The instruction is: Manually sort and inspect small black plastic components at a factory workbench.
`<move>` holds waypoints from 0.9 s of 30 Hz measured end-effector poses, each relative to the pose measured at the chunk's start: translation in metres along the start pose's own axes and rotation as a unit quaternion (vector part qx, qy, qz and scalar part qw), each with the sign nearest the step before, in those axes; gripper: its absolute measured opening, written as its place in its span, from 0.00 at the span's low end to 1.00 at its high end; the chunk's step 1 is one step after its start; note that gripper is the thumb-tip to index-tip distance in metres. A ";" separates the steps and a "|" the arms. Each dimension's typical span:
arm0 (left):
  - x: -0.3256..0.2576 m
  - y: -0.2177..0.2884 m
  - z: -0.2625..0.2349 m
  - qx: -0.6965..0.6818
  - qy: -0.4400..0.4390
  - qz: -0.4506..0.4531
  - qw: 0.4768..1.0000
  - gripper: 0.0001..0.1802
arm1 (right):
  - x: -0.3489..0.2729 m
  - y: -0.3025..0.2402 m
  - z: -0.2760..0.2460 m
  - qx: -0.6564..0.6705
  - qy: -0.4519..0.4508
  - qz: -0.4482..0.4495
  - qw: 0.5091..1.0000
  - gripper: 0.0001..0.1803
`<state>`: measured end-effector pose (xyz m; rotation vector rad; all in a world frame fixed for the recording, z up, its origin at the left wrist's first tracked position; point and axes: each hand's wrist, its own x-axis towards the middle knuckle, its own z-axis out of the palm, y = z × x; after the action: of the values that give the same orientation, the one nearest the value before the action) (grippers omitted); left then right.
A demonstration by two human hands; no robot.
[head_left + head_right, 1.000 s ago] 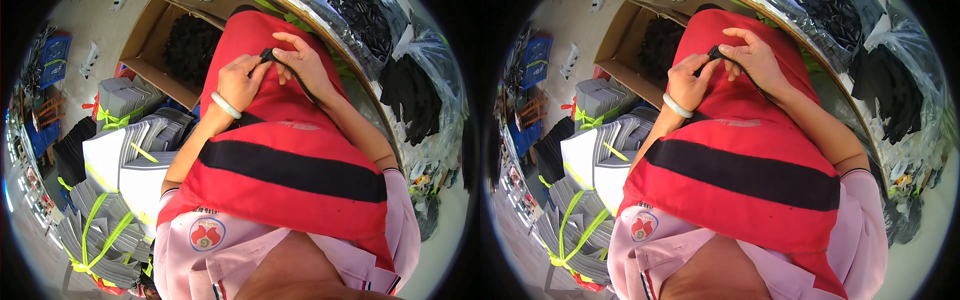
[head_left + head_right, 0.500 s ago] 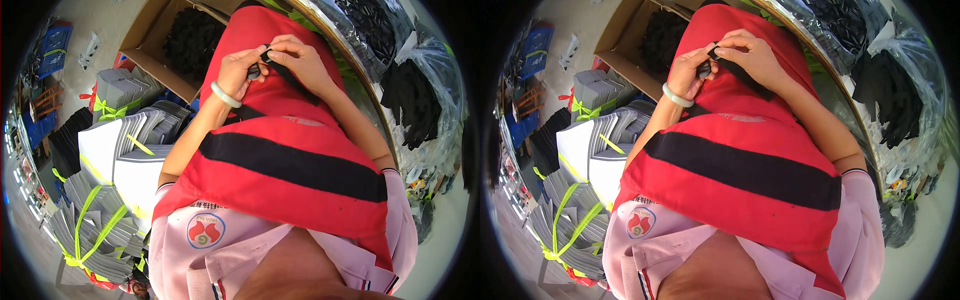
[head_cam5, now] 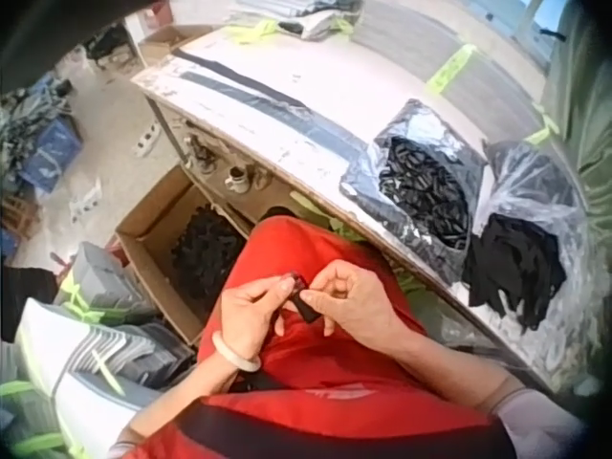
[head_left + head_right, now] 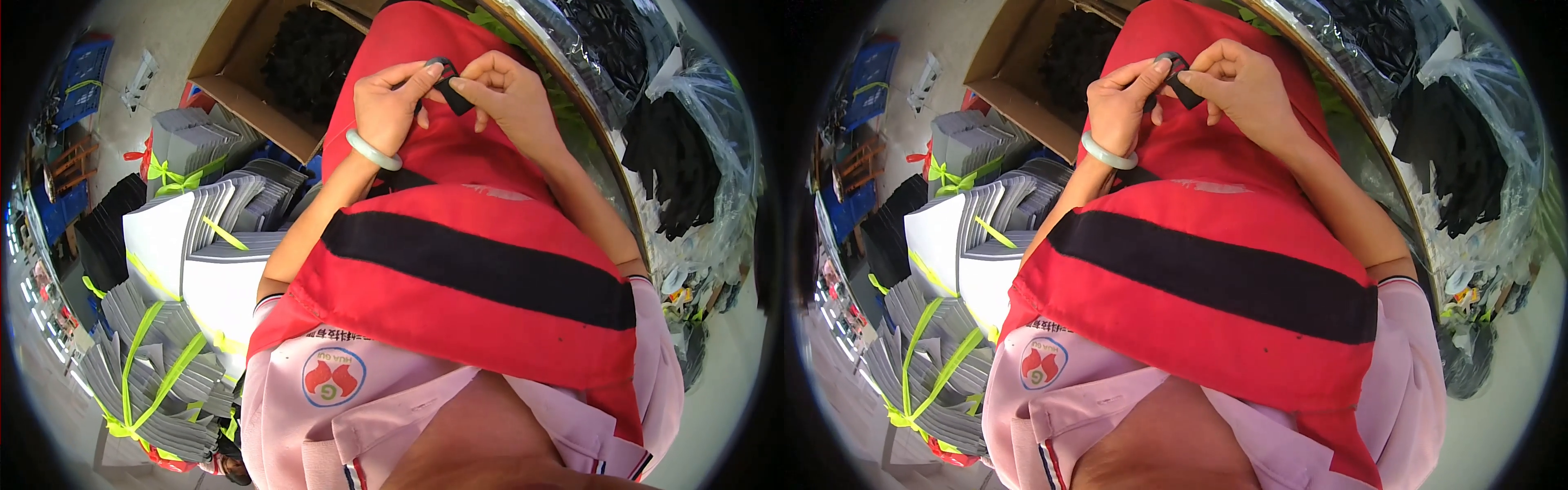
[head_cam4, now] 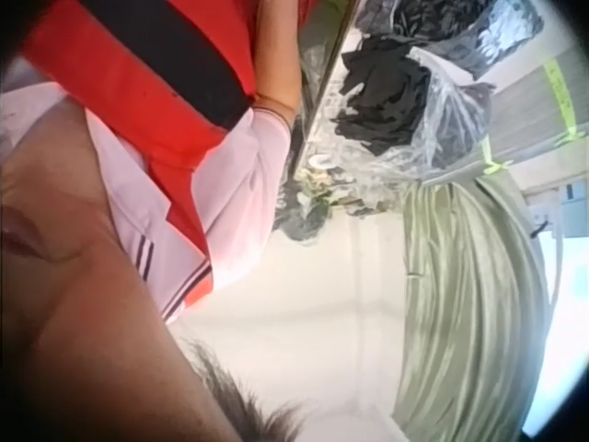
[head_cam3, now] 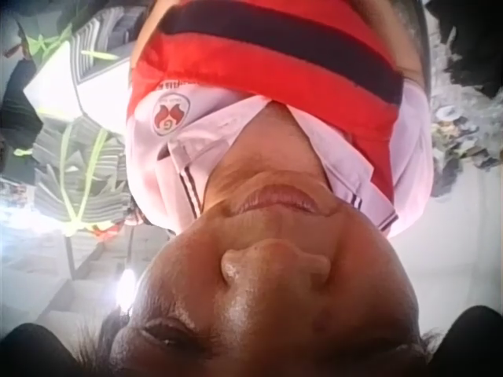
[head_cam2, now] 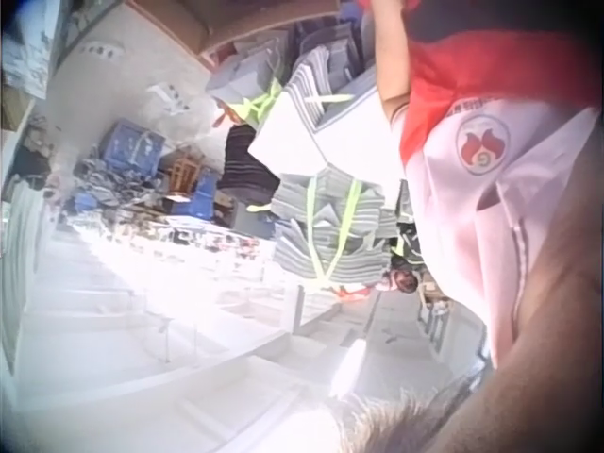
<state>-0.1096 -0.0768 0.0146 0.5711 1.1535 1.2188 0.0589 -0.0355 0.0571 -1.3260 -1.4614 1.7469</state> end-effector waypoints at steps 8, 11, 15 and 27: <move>-0.003 -0.005 0.002 0.052 -0.021 0.143 0.988 0.10 | 0.006 0.008 0.012 0.091 0.054 -0.051 0.993 0.11; -0.005 -0.002 -0.006 0.069 -0.048 0.164 0.983 0.10 | 0.006 -0.002 0.002 0.106 -0.004 0.032 0.994 0.12; -0.015 0.000 -0.005 0.112 -0.084 0.173 0.975 0.10 | 0.014 0.005 -0.022 0.050 -0.154 0.094 0.982 0.14; -0.021 0.006 -0.008 0.071 -0.108 0.116 0.985 0.08 | 0.017 0.012 -0.015 0.043 -0.040 -0.031 0.998 0.09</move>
<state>-0.1178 -0.0959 0.0248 0.9429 1.0133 1.2416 0.0682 -0.0184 0.0405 -1.1676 -1.4374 1.8203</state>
